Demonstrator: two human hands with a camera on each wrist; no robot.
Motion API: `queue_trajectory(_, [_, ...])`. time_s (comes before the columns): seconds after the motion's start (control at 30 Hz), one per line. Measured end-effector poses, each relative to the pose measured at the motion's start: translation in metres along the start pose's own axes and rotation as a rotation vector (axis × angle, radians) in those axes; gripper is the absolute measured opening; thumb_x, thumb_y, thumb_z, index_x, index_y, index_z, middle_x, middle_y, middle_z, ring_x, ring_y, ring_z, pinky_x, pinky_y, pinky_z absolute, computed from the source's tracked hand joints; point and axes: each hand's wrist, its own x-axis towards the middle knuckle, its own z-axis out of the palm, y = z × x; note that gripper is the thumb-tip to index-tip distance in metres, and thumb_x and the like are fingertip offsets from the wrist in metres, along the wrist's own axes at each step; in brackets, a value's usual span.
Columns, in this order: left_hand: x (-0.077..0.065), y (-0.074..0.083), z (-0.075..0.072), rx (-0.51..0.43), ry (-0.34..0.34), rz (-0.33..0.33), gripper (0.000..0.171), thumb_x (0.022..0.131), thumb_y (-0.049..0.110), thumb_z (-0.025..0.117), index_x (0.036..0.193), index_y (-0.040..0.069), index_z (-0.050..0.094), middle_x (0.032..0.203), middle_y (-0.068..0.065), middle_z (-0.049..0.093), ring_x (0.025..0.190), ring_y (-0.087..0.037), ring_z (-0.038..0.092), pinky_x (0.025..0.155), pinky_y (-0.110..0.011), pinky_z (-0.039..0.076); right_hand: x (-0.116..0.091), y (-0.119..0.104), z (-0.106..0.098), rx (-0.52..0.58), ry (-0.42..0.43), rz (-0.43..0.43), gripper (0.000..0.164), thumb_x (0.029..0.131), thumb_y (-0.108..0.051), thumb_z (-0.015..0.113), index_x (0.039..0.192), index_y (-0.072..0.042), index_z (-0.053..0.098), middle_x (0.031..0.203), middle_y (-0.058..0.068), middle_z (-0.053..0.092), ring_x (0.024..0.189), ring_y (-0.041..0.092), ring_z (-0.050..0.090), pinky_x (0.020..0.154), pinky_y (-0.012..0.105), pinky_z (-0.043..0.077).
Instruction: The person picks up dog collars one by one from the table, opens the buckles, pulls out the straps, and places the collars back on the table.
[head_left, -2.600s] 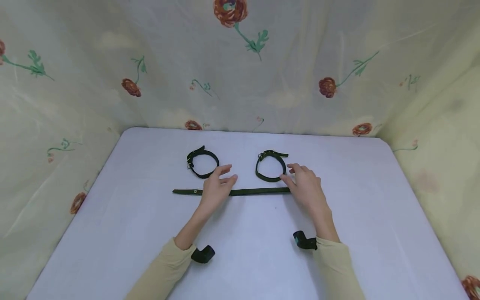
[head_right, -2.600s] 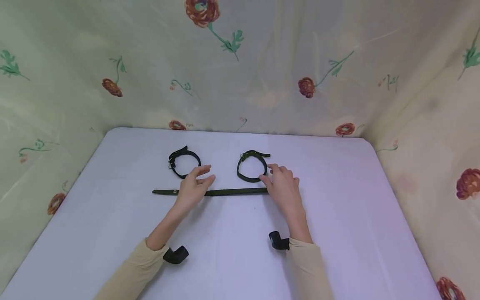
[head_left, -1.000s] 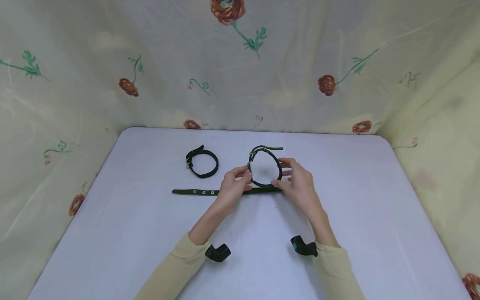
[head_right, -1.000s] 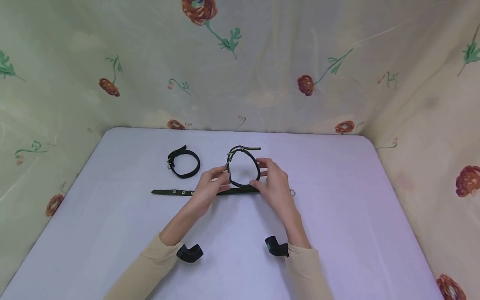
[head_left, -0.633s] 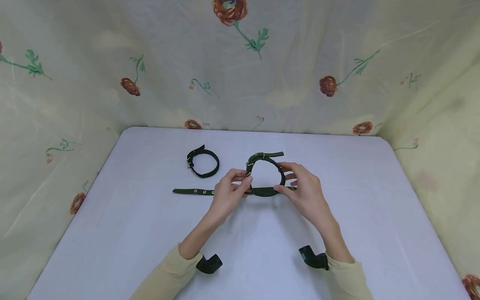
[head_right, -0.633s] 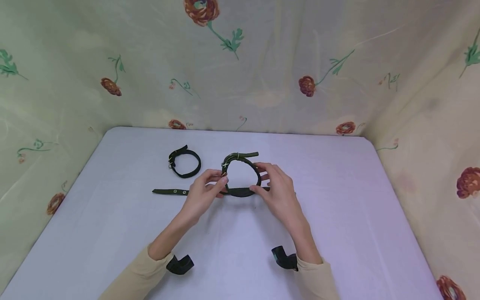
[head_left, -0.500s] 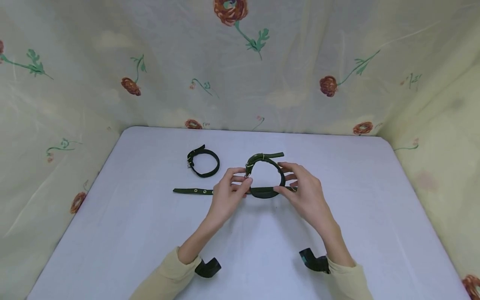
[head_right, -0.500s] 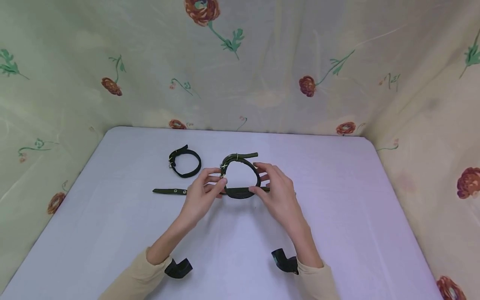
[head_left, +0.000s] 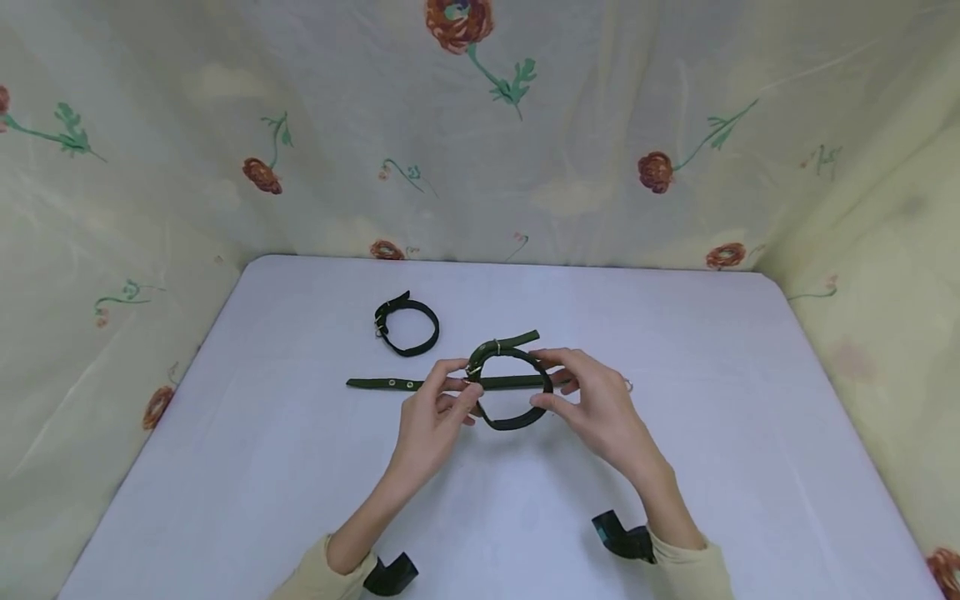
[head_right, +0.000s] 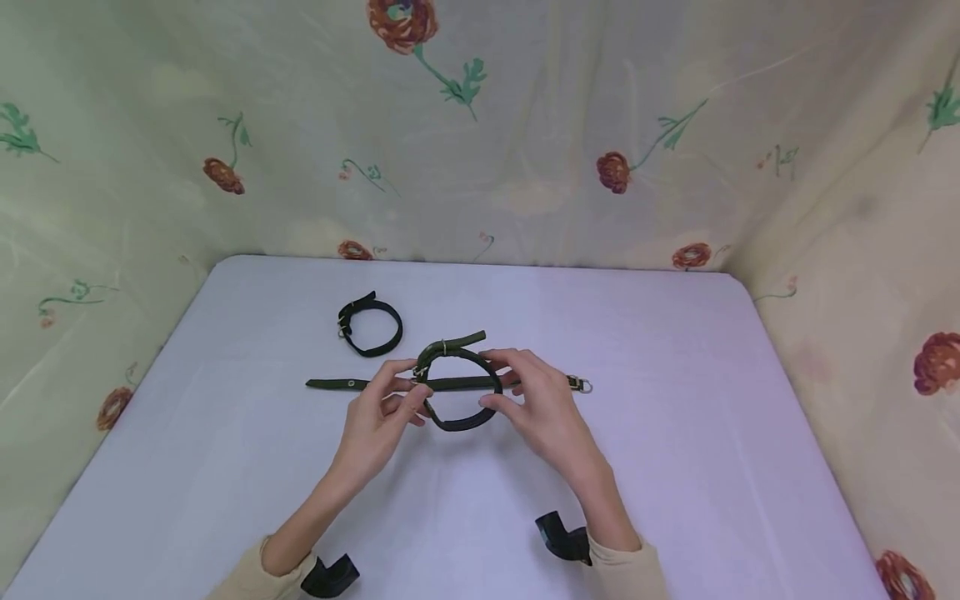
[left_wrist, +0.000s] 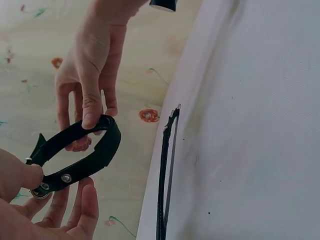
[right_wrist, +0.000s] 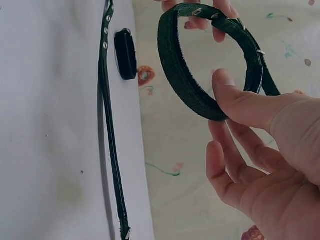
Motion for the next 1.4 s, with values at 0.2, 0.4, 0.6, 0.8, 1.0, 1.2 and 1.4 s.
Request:
queue_trajectory(0.2, [-0.006,0.001,-0.004,-0.016,0.035,-0.04,0.035,0.109,0.027,0.067,0.141,0.016,0.062,0.116,-0.016,0.077,0.089,-0.031,0.079,0.077,-0.044,0.067,-0.002,-0.003,0.004,0.011,0.001,-0.017,0.066,0.079,-0.015,0.095,0.14,-0.016,0.069,0.123,0.006,0.079,0.101,0.023,0.078,0.087,0.041,0.063])
queue_trajectory(0.4, [-0.012,0.005,-0.006,0.01,0.107,-0.021,0.03,0.109,0.034,0.065,0.137,0.022,0.065,0.107,-0.009,0.079,0.084,-0.02,0.074,0.063,-0.034,0.065,-0.003,-0.006,0.007,0.037,0.004,-0.075,0.065,0.076,-0.017,0.097,0.136,-0.015,0.071,0.119,0.002,0.079,0.102,0.018,0.075,0.085,0.029,0.062])
queue_trajectory(0.6, [-0.018,0.007,-0.007,0.104,0.13,0.012,0.025,0.109,0.037,0.065,0.131,0.026,0.069,0.1,-0.004,0.08,0.084,-0.016,0.071,0.063,-0.025,0.06,-0.003,-0.01,0.013,0.039,0.014,-0.098,0.054,0.075,-0.017,0.098,0.124,-0.014,0.076,0.114,-0.001,0.08,0.098,0.016,0.075,0.083,0.03,0.062])
queue_trajectory(0.8, [-0.02,0.008,-0.009,0.177,0.112,0.06,0.02,0.106,0.041,0.069,0.123,0.031,0.075,0.099,0.002,0.08,0.086,-0.011,0.071,0.071,-0.022,0.056,-0.003,-0.013,0.015,0.077,0.014,-0.071,0.039,0.085,-0.023,0.093,0.12,-0.02,0.076,0.105,-0.005,0.083,0.095,0.012,0.075,0.085,0.03,0.06])
queue_trajectory(1.0, [-0.022,0.01,-0.011,0.24,0.061,0.132,0.021,0.105,0.04,0.071,0.125,0.034,0.074,0.103,0.007,0.078,0.088,-0.009,0.072,0.073,-0.024,0.059,-0.006,-0.017,0.012,0.242,-0.03,-0.019,0.047,0.09,-0.024,0.089,0.133,-0.026,0.07,0.104,-0.008,0.082,0.094,0.011,0.073,0.081,0.026,0.058])
queue_trajectory(1.2, [-0.024,0.013,-0.012,0.32,0.041,0.218,0.024,0.106,0.04,0.07,0.129,0.035,0.073,0.105,0.01,0.076,0.091,-0.007,0.071,0.075,-0.032,0.062,-0.004,-0.025,0.012,0.279,-0.074,-0.063,0.031,0.094,-0.027,0.085,0.123,-0.031,0.076,0.116,-0.015,0.08,0.104,0.006,0.075,0.091,0.028,0.06])
queue_trajectory(1.4, [-0.023,0.013,-0.01,0.318,0.052,0.27,0.025,0.108,0.039,0.068,0.131,0.032,0.07,0.112,0.009,0.078,0.094,-0.009,0.073,0.076,-0.033,0.061,-0.003,-0.028,0.014,0.292,-0.072,-0.106,0.03,0.096,-0.023,0.083,0.125,-0.027,0.078,0.121,-0.012,0.081,0.114,0.008,0.076,0.101,0.031,0.06])
